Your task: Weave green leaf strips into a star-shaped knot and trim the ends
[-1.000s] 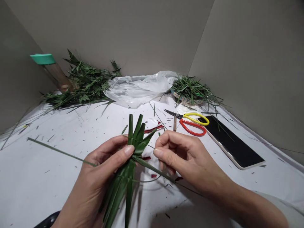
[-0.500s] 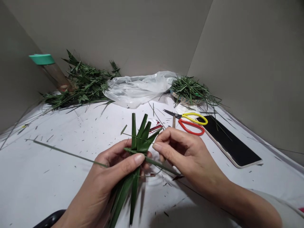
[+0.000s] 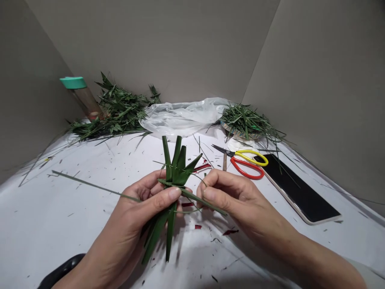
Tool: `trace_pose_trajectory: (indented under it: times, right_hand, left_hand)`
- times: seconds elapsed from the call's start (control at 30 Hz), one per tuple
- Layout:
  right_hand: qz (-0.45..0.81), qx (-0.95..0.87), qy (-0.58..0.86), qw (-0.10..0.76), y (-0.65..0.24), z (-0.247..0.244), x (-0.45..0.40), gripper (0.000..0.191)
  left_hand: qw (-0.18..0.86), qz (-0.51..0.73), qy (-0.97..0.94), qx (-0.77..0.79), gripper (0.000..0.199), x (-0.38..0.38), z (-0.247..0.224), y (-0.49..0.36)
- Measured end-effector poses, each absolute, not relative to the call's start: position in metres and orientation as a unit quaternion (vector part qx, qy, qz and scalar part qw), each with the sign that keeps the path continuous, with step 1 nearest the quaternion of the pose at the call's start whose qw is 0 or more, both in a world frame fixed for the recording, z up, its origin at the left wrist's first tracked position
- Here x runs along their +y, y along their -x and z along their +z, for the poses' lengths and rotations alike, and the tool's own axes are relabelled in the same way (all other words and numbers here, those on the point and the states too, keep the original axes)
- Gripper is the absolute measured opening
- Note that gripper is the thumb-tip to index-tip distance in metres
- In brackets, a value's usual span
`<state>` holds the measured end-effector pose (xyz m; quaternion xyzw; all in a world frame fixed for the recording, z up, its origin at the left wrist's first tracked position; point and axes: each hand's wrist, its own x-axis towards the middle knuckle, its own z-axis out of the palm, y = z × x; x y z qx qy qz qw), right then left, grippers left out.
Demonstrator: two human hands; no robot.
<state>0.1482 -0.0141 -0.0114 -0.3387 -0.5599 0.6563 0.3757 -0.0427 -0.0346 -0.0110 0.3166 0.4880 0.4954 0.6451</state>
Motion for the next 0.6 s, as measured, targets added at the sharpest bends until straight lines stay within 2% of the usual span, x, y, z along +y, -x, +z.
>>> trace_pose_trajectory:
  times: [0.37,0.6]
  right_hand:
    - [0.682,-0.541,0.303,0.388,-0.148,-0.018,-0.013,0.024]
    - [0.684,-0.538,0.282,0.405,-0.153,-0.020,-0.010,0.029]
  left_hand:
    - [0.662,0.518,-0.314,0.441,0.017,-0.040,0.000,0.040]
    - [0.667,0.535,-0.297,0.426,0.020,-0.038,0.002,0.042]
